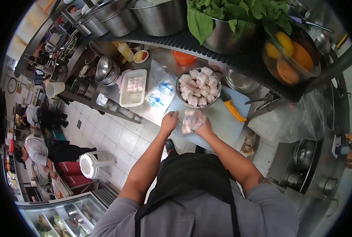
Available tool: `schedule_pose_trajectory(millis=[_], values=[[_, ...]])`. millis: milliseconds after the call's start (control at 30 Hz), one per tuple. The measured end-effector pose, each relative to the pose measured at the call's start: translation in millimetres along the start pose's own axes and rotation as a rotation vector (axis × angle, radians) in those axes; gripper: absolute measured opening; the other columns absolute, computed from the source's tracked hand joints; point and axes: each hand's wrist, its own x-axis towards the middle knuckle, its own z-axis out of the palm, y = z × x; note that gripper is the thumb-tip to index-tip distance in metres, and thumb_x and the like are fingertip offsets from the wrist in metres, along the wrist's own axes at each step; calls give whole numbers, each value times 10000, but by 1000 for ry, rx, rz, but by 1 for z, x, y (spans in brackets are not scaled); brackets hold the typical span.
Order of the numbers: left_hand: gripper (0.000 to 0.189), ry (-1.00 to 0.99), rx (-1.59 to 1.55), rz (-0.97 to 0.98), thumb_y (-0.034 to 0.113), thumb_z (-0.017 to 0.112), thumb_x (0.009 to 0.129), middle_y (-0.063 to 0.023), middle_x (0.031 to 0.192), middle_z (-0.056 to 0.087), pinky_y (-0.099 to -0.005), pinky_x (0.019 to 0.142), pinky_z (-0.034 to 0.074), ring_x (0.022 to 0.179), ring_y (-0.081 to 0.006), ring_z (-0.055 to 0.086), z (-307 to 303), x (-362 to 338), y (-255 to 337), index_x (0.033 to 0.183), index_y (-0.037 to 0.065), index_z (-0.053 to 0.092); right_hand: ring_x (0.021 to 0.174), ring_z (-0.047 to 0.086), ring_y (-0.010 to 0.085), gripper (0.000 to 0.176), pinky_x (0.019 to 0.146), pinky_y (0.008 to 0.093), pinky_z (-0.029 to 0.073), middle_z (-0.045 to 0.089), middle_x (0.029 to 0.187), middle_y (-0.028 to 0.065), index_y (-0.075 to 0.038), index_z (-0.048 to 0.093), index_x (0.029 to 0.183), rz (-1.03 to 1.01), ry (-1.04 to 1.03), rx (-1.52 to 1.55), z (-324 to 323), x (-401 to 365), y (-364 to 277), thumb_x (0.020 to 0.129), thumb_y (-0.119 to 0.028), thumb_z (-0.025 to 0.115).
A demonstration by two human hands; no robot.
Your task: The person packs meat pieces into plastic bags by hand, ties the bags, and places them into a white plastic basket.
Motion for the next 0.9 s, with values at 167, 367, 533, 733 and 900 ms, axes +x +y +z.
schedule_pose_trajectory(millis=[167,367,533,733,900], values=[[337,-196,-130,-59,299,647,892,-110,703,672,-348,626,497,623,-205,629,9,17,-5,937,-29,707,1001,653,401,460,849,470,521,676,1095,199,-81,579,1197,17,28,-112,2,2,5,858,-368,701],[300,-72,-138,-36,289,617,888,-205,864,713,-427,771,530,837,-356,691,-2,2,6,962,8,691,1035,647,390,504,888,439,514,675,1130,197,-85,596,1252,4,-20,-82,-3,6,6,842,-351,720],[271,-116,-244,-88,265,609,898,-193,853,714,-424,761,527,831,-349,692,12,16,-18,983,16,673,1088,634,371,459,942,421,493,670,1175,184,-98,632,1241,69,-185,2,-13,5,-4,842,-308,713],[330,-76,-328,-111,299,632,900,-188,979,717,-427,823,523,884,-364,678,-11,9,2,1059,14,681,1112,631,355,410,943,420,490,672,1188,169,-118,650,1216,-32,-230,-24,-16,7,-9,844,-282,706],[516,94,132,642,382,642,897,-212,1053,705,-463,895,506,922,-425,661,-22,15,25,1240,-4,628,1088,637,352,390,920,409,502,671,1176,178,-111,670,1173,77,-280,-43,-27,12,-25,821,-271,721]])
